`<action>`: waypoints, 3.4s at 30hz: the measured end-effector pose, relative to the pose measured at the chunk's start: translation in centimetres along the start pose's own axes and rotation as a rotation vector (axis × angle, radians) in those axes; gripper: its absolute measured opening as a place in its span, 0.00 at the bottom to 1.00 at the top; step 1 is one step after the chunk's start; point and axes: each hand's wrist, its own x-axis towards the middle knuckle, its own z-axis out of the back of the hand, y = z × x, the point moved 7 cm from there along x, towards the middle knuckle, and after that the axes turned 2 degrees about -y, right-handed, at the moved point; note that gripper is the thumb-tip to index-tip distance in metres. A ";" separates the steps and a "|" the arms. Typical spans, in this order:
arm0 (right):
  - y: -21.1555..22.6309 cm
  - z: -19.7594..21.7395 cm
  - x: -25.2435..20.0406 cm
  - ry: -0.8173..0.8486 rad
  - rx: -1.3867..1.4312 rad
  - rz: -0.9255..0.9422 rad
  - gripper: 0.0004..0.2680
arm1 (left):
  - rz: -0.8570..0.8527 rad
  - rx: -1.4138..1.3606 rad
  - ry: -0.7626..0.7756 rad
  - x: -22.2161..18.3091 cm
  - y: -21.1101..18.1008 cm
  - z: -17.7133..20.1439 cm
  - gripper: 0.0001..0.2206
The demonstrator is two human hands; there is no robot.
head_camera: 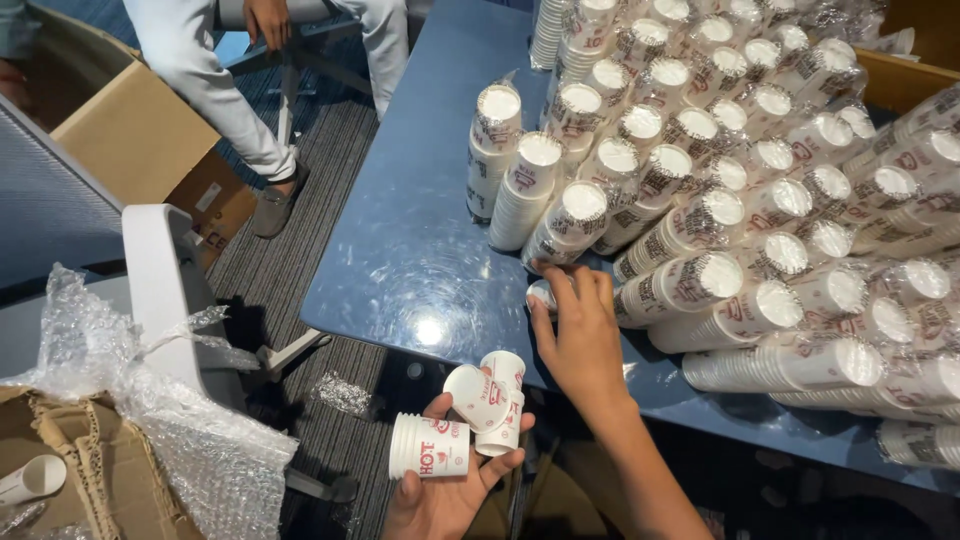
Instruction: Organizing, stacking, and sorting small paper cups from a cardboard box onto a table.
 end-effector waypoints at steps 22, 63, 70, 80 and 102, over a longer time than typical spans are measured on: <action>2.3 5.3 -7.4 -0.176 0.120 0.103 0.22 | 0.050 -0.032 0.041 0.1 0.5 -3.4 0.35; 2.5 5.3 -8.4 -0.194 0.314 0.010 0.18 | 0.122 -0.096 0.081 0.6 0.2 -2.3 0.35; 4.2 3.4 -10.7 0.094 0.566 -0.038 0.21 | 0.191 -0.023 0.058 0.7 2.5 -1.0 0.39; -0.5 3.6 -11.4 -0.009 0.656 -0.132 0.17 | -0.002 0.298 -0.085 0.8 0.2 -2.2 0.41; -1.8 -0.8 -4.9 -0.160 0.341 -0.024 0.11 | -0.049 0.610 -0.126 0.5 -0.8 -0.4 0.41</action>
